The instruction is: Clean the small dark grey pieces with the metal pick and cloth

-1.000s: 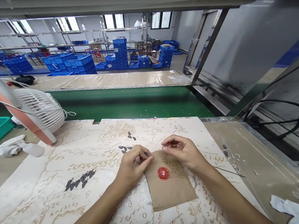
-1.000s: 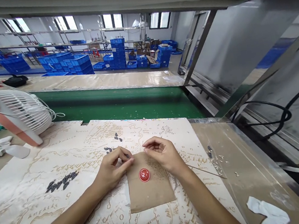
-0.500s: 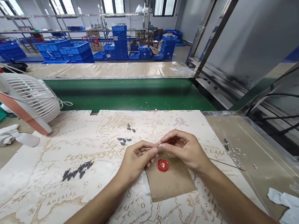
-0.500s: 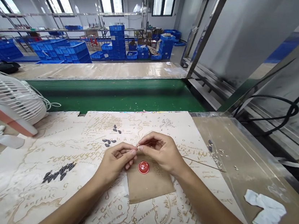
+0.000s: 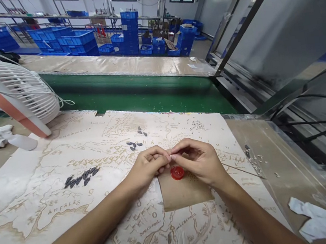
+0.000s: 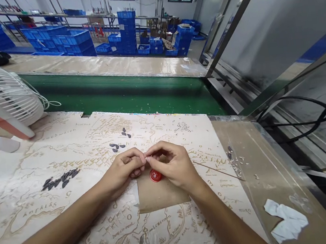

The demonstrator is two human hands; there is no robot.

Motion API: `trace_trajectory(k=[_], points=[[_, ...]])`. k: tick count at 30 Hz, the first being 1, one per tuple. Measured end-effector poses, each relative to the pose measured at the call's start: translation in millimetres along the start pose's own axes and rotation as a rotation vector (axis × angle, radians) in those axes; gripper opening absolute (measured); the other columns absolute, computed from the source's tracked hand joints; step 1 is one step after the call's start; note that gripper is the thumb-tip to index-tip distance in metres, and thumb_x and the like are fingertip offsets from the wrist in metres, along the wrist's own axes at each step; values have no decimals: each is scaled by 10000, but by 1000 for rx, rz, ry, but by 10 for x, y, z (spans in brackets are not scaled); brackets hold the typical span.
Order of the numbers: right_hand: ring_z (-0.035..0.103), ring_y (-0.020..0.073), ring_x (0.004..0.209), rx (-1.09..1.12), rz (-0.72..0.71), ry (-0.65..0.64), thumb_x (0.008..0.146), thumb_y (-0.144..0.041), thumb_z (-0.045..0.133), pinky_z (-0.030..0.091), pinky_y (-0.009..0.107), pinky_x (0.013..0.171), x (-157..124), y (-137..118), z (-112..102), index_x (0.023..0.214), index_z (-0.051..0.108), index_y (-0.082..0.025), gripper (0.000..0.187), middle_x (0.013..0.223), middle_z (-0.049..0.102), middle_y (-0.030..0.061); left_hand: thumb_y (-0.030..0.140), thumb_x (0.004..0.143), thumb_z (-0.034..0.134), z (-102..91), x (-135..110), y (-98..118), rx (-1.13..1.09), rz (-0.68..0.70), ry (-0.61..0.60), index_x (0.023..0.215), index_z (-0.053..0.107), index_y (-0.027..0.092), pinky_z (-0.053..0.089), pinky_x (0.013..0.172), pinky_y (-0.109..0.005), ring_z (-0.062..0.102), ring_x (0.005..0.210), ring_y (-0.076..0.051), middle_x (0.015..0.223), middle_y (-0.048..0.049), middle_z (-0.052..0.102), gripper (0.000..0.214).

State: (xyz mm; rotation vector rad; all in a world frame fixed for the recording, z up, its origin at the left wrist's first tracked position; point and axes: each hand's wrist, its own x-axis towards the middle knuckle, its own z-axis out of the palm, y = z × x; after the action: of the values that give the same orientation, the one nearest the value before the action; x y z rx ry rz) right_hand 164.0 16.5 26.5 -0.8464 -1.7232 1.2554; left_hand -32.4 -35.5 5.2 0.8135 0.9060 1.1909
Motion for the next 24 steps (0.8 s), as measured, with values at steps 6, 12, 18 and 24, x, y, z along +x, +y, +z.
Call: trace_trajectory(k=[6, 12, 18, 24], points=[[812, 176, 833, 86, -47, -35, 920, -231, 936, 679, 299, 747, 1, 31, -7, 1000, 886, -283, 107, 948, 866, 29, 285, 811, 927, 2, 29, 1, -255, -189, -107, 764, 695, 157, 191, 565, -241, 332, 581, -61, 640, 46, 496, 269], [824, 183, 862, 124, -57, -77, 930, -250, 943, 699, 321, 789, 9, 5, 1, 978, 857, -263, 100, 946, 859, 26, 253, 829, 888, 26, 26, 33, -330, -287, -198, 749, 648, 166, 217, 560, -232, 284, 601, -72, 641, 51, 457, 268], [754, 168, 874, 22, -44, -69, 908, -191, 945, 621, 310, 811, 26, -102, -203, 920, 727, -256, 228, 940, 786, 2, 276, 914, 795, -90, 28, 50, 22, -78, -29, 957, 736, 168, 339, 641, -265, 479, 705, -116, 857, -22, 642, 130], [643, 163, 816, -295, 21, -357, 983, -78, 736, 514, 326, 754, -26, -306, -444, 941, 687, -247, 181, 917, 726, -10, -4, 919, 520, -318, 57, -68, 709, 374, 110, 1149, 636, 234, 551, 970, -422, 669, 1052, -231, 1124, -60, 679, 351]])
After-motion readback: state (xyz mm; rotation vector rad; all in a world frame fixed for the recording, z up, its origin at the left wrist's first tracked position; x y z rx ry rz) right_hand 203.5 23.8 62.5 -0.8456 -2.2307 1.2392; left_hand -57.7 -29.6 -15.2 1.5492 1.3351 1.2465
